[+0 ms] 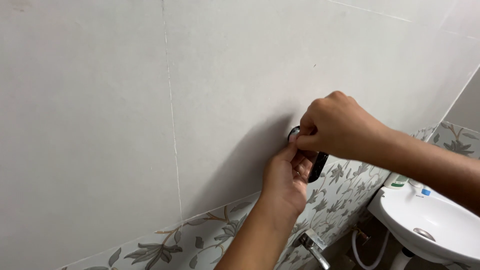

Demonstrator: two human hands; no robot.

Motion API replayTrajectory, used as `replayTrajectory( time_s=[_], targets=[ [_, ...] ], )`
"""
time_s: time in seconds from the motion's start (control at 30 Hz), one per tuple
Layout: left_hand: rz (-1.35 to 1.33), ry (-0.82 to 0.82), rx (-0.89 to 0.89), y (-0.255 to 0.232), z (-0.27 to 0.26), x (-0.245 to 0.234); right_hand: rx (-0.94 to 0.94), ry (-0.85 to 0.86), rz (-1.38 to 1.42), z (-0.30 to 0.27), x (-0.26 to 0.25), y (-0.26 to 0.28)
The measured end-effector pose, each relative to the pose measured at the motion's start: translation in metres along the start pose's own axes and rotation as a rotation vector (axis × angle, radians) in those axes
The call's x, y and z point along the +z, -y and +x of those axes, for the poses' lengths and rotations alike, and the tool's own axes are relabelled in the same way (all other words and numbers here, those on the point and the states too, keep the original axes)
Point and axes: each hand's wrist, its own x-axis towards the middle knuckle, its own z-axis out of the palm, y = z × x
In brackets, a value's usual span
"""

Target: The person is wrapping teflon tape around faucet threads and installing plumbing fixtures onto a bathroom wall.

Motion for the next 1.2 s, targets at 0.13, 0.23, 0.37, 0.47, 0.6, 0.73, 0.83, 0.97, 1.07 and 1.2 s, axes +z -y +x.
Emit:
replayTrajectory(
  time_s=[0.13,0.23,0.37,0.47,0.6,0.73,0.83,0.97,1.07,1.2],
  targets=[
    [0.016,0.08,0.02,-0.002,0.005,-0.004,-0.055,-0.02,0.01,0.008,-0.007,-0.002],
    [-0.004,0.078,0.011,-0.001,0.008,-0.012,-0.016,0.027,0.056,0.009,-0.017,0.001],
    [-0.031,0.068,0.009,0.001,0.002,-0.01,0.064,0.134,0.365,0.02,-0.011,-0.03],
    [-0.049,-0.009,-0.004,-0.007,-0.023,0.009,0.078,0.211,0.653,0.02,-0.009,-0.051],
    [0.003,0.043,0.059,0.0,-0.014,-0.007,0.148,0.251,0.736,0.016,-0.005,-0.051],
    [0.067,0.123,0.058,-0.006,-0.032,0.006,0.171,0.265,0.846,0.019,0.003,-0.064],
    [0.029,0.057,0.014,-0.005,-0.024,0.005,0.186,0.27,0.879,0.023,0.007,-0.068],
    [-0.057,-0.088,-0.032,-0.008,-0.021,0.007,0.198,0.253,0.842,0.022,0.006,-0.065],
    [-0.053,-0.132,-0.054,-0.011,-0.028,0.011,0.207,0.241,0.817,0.02,0.005,-0.063],
    [-0.049,-0.139,-0.027,-0.003,-0.01,0.004,0.201,0.243,0.829,0.021,0.007,-0.065]
  ],
)
